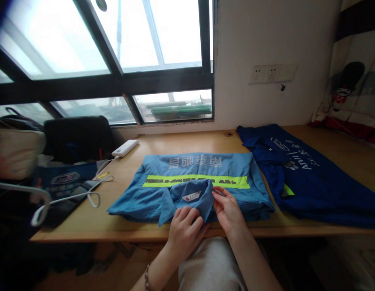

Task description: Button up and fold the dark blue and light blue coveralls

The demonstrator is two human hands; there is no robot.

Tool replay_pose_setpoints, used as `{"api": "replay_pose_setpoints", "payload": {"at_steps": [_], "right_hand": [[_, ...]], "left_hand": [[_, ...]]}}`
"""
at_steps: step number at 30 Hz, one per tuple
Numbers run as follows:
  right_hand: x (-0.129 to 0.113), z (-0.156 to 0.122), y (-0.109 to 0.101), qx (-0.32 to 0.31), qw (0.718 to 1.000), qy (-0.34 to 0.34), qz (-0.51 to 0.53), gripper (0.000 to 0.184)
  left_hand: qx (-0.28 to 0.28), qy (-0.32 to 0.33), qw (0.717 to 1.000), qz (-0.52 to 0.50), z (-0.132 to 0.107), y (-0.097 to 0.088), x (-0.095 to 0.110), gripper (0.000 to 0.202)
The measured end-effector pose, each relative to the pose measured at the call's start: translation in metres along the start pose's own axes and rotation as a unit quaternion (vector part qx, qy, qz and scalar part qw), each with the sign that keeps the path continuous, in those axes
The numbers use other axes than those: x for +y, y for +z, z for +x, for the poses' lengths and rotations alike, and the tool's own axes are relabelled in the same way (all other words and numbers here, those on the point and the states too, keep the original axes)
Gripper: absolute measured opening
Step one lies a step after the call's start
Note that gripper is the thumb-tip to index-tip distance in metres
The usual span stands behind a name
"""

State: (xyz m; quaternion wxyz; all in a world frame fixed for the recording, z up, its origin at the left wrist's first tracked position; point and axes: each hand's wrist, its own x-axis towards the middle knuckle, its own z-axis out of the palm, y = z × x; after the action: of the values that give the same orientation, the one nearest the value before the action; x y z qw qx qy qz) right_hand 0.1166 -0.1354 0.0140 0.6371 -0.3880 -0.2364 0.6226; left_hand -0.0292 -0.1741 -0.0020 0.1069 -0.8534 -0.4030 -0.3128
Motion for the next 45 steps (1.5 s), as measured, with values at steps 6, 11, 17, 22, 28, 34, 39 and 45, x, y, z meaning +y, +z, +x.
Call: {"api": "replay_pose_setpoints", "payload": {"at_steps": [6, 11, 17, 22, 28, 34, 39, 45], "right_hand": [[0.003, -0.009, -0.005, -0.016, 0.923, -0.187, -0.337, 0.041], [-0.004, -0.023, -0.003, -0.135, 0.665, -0.36, -0.641, 0.048], [0.0, -0.007, -0.016, -0.243, 0.527, -0.252, -0.774, 0.069], [-0.003, -0.004, -0.02, -0.271, 0.539, -0.221, -0.766, 0.071], [-0.009, 0.001, -0.008, -0.192, 0.578, -0.306, -0.732, 0.062], [0.016, 0.016, -0.013, -0.176, 0.531, -0.282, -0.779, 0.065], [0.003, 0.012, -0.041, -0.11, 0.512, -0.299, -0.798, 0.062], [-0.015, 0.001, -0.098, 0.025, 0.463, -0.301, -0.833, 0.056]], "left_hand": [[0.005, -0.031, 0.998, -0.062, 0.002, -0.022, -0.018, 0.01], [-0.127, 0.002, 0.989, -0.079, 0.007, -0.05, -0.065, 0.028], [-0.242, -0.02, 0.965, -0.104, 0.003, -0.039, -0.096, 0.047], [-0.219, -0.056, 0.973, -0.046, -0.008, -0.022, -0.081, 0.057], [-0.162, -0.092, 0.982, 0.019, 0.003, -0.022, -0.073, 0.048], [-0.174, -0.131, 0.974, 0.07, 0.008, 0.0, -0.07, 0.046], [-0.176, -0.165, 0.964, 0.112, -0.008, -0.01, -0.088, 0.051], [-0.186, -0.294, 0.906, 0.241, -0.051, -0.04, -0.132, 0.049]]}}
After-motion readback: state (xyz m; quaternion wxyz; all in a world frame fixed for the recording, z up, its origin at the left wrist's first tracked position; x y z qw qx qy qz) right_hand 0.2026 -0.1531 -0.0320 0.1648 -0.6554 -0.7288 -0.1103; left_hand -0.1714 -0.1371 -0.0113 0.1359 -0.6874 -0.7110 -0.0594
